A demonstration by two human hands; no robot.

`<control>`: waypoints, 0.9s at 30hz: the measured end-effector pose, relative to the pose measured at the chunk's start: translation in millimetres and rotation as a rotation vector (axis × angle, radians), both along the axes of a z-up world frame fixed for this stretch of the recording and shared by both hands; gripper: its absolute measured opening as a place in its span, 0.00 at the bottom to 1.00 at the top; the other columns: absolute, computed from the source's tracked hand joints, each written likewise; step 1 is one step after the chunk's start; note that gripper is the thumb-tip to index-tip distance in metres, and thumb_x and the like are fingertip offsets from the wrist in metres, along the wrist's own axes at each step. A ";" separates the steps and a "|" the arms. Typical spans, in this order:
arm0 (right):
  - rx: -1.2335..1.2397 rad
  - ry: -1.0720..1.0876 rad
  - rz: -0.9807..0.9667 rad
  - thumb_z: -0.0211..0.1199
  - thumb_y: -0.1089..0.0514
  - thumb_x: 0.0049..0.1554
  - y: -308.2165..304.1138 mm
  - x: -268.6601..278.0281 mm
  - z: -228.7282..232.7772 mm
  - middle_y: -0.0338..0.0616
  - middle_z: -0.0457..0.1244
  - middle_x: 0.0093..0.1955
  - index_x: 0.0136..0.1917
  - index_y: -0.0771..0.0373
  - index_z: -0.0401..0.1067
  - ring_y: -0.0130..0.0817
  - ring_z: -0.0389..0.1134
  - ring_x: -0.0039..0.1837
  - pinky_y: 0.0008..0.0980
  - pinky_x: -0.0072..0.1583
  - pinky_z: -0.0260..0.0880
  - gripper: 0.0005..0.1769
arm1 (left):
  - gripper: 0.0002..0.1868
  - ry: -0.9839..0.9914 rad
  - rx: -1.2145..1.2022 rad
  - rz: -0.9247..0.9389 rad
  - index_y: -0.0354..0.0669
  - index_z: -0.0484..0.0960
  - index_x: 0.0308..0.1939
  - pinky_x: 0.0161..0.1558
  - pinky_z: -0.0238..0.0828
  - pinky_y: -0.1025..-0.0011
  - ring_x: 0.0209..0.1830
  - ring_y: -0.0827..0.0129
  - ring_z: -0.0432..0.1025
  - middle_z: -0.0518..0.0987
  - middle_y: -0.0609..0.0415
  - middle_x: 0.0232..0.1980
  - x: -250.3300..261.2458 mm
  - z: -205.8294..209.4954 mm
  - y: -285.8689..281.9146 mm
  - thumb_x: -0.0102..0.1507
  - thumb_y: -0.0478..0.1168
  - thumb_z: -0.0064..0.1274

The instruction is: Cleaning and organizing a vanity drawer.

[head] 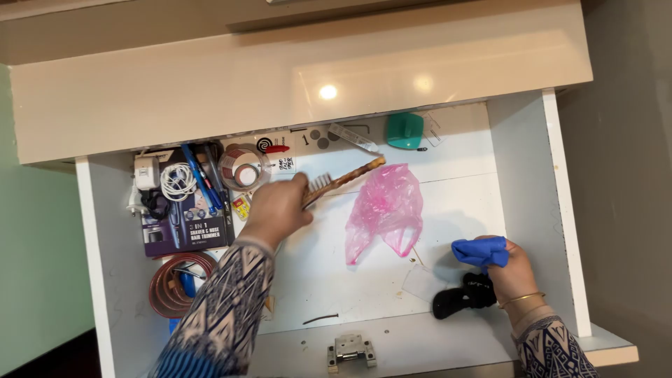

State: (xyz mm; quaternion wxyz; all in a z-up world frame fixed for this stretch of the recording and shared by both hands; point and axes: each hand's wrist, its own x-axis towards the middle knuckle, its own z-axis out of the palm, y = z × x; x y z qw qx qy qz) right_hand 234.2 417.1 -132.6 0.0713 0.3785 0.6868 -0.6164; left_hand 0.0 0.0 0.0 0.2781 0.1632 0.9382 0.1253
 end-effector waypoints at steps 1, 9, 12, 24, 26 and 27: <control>0.006 -0.013 -0.004 0.54 0.73 0.56 0.8 2.4 0.8 0.42 0.69 0.45 0.52 0.67 0.77 0.29 0.66 0.44 0.27 0.47 0.67 0.14 | 0.23 0.034 -0.002 -0.038 0.42 0.76 0.46 0.45 0.74 0.56 0.41 0.51 0.78 0.83 0.45 0.37 -6.0 -4.1 9.4 0.51 0.42 0.67; -0.010 0.038 -0.086 0.59 0.73 0.54 4.6 1.0 44.4 0.41 0.69 0.44 0.50 0.67 0.77 0.28 0.68 0.44 0.25 0.46 0.68 0.12 | 0.24 0.023 -0.114 -0.010 0.43 0.76 0.52 0.47 0.76 0.56 0.46 0.51 0.78 0.82 0.44 0.45 -28.2 -56.8 50.0 0.53 0.39 0.65; -0.017 0.067 -0.129 0.61 0.72 0.54 10.7 3.6 67.2 0.41 0.69 0.43 0.50 0.67 0.76 0.27 0.67 0.44 0.25 0.45 0.66 0.10 | 0.24 0.240 -0.030 0.083 0.41 0.76 0.53 0.47 0.74 0.56 0.47 0.52 0.76 0.80 0.44 0.48 -7.7 -60.1 65.1 0.52 0.35 0.61; -0.064 0.236 -0.235 0.59 0.74 0.53 20.8 27.8 102.6 0.44 0.67 0.49 0.51 0.67 0.76 0.30 0.67 0.49 0.27 0.51 0.66 0.14 | 0.36 -0.237 0.464 -0.191 0.39 0.72 0.57 0.52 0.68 0.50 0.53 0.47 0.71 0.76 0.42 0.50 192.0 -65.1 254.8 0.47 0.46 0.66; -0.054 0.254 -0.220 0.57 0.76 0.54 23.9 36.9 103.8 0.44 0.68 0.51 0.51 0.67 0.75 0.30 0.67 0.51 0.27 0.52 0.67 0.14 | 0.32 -0.176 0.367 -0.257 0.40 0.75 0.54 0.53 0.69 0.50 0.52 0.49 0.73 0.77 0.45 0.49 184.1 -74.6 249.3 0.48 0.46 0.65; -0.026 0.271 -0.185 0.55 0.77 0.53 26.6 44.1 103.4 0.45 0.67 0.53 0.51 0.69 0.74 0.31 0.68 0.53 0.28 0.54 0.67 0.15 | 0.27 -0.241 0.444 -0.224 0.40 0.77 0.49 0.54 0.70 0.50 0.51 0.47 0.73 0.78 0.43 0.49 172.4 -68.3 242.0 0.51 0.50 0.62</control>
